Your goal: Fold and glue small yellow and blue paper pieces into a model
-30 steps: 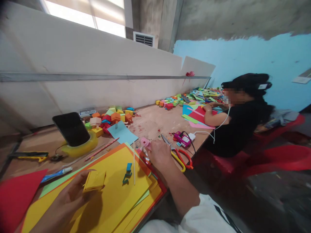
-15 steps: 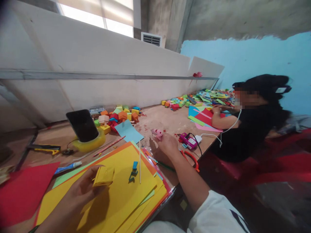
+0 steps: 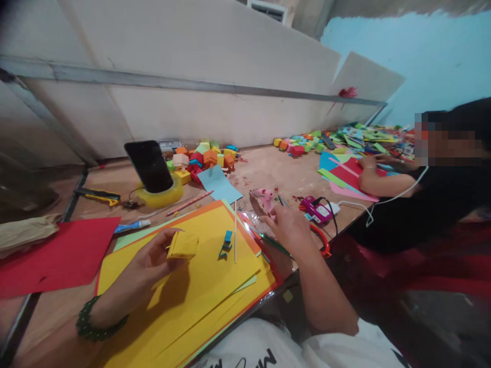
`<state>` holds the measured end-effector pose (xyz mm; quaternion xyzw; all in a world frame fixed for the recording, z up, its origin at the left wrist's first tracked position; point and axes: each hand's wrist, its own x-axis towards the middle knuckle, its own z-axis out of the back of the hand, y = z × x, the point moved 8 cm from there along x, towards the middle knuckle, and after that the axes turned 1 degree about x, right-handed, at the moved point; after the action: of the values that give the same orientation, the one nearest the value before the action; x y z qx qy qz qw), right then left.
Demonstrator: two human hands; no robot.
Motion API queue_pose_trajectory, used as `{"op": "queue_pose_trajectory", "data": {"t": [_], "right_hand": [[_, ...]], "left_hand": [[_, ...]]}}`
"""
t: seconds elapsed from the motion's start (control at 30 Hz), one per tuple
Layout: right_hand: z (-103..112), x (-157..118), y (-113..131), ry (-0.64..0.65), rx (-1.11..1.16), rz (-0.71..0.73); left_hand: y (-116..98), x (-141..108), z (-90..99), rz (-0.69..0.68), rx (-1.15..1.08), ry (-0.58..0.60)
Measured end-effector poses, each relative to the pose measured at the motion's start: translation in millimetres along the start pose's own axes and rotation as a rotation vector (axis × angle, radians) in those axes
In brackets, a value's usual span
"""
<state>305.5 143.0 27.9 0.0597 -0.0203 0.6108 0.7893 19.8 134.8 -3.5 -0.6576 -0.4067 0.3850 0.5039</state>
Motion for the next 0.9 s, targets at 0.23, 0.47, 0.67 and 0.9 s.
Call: {"op": "queue_pose_trajectory", "data": {"t": [0.23, 0.47, 0.67, 0.9], "right_hand": [[2, -52, 84, 0.175, 0.38, 0.432], [-11, -55, 92, 0.185, 0.399, 0.428], [-34, -65, 101, 0.129, 0.302, 0.478], [-26, -77, 93, 0.097, 0.704, 0.615]], "left_hand": [[-6, 1, 2.4, 0.0, 0.011, -0.035], [-5, 1, 2.3, 0.009, 0.022, -0.034], [1, 2, 4.0, 0.016, 0.018, -0.021], [4, 2, 2.6, -0.014, 0.023, 0.015]]}}
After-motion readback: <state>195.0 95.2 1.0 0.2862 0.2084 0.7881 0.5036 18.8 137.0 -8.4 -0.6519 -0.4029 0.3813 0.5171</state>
